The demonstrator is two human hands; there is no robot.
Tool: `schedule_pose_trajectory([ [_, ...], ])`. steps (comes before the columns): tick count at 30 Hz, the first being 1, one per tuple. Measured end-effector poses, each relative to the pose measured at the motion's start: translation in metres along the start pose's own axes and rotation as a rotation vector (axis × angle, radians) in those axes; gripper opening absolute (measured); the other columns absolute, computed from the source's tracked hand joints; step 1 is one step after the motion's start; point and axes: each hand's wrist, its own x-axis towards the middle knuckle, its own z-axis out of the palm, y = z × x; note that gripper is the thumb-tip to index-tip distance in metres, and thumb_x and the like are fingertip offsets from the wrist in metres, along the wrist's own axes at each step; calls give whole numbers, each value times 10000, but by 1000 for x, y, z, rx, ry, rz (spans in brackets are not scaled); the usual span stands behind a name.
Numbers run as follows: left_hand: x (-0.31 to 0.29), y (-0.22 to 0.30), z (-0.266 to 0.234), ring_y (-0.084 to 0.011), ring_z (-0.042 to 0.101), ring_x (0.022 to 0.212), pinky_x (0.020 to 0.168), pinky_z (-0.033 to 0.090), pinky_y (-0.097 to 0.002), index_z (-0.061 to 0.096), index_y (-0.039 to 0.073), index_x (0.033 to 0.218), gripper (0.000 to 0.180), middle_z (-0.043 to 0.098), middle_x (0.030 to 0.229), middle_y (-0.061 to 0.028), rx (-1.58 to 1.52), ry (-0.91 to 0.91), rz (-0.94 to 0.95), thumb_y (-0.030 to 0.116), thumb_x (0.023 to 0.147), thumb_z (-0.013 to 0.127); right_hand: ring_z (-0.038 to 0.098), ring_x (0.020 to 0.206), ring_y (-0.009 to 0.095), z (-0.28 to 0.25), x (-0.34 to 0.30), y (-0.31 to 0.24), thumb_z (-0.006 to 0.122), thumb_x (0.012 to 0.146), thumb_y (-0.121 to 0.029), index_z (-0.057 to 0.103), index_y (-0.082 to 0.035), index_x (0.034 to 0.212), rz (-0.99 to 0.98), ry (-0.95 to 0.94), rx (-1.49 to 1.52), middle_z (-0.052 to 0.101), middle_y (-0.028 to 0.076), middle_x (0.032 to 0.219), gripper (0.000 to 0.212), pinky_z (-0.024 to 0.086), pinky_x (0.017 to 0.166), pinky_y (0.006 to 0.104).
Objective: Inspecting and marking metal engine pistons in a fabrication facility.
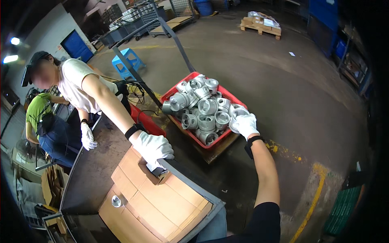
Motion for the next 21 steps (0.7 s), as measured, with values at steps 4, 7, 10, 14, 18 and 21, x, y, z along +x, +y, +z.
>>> schedule_pose_trajectory([
  [4, 3, 4, 2, -284, 675, 973, 891, 510, -387, 667, 74, 1192, 549, 712, 1044, -151, -40, 5, -46, 463, 813, 744, 608, 1077, 303, 58, 40, -23, 571, 864, -352, 732, -163, 1002, -17, 138, 3, 688, 105, 1096, 284, 415, 959, 477],
  [7, 1, 5, 2, -282, 676, 971, 890, 511, -387, 667, 73, 1193, 546, 713, 1043, -149, -60, 8, -68, 458, 813, 746, 435, 1348, 334, 94, 36, -42, 577, 845, -160, 481, -218, 1444, 199, -182, 11, 235, 96, 1607, 609, 374, 1102, 482],
  [10, 0, 5, 2, -280, 676, 969, 890, 511, -386, 667, 72, 1193, 543, 714, 1042, -147, -66, 13, -70, 453, 814, 747, 443, 1321, 395, 104, 22, -50, 557, 766, 61, 446, -229, 1467, 131, -69, 412, 177, 96, 1628, 767, 419, 1078, 461],
  [14, -2, 2, -1, -277, 677, 966, 890, 512, -385, 667, 70, 1194, 540, 714, 1041, -143, -62, 5, -51, 445, 815, 750, 562, 1185, 387, 104, -16, -41, 535, 813, 58, 481, -126, 1423, 60, 214, 600, 319, 106, 1572, 639, 505, 956, 453],
  [18, -5, -8, -2, -275, 677, 963, 889, 512, -384, 667, 68, 1194, 536, 715, 1040, -140, -62, 3, -12, 438, 816, 752, 579, 1151, 403, 134, -122, -20, 545, 865, -46, 582, -75, 1283, 133, 178, 495, 531, 168, 1388, 421, 480, 985, 465],
  [21, -8, -18, -2, -273, 678, 961, 889, 512, -383, 667, 67, 1195, 533, 716, 1039, -138, -54, 4, 25, 433, 817, 754, 550, 1231, 358, 152, -209, 1, 562, 833, -91, 624, -70, 1251, 250, -408, 381, 583, 210, 1319, 423, 442, 1055, 427],
])
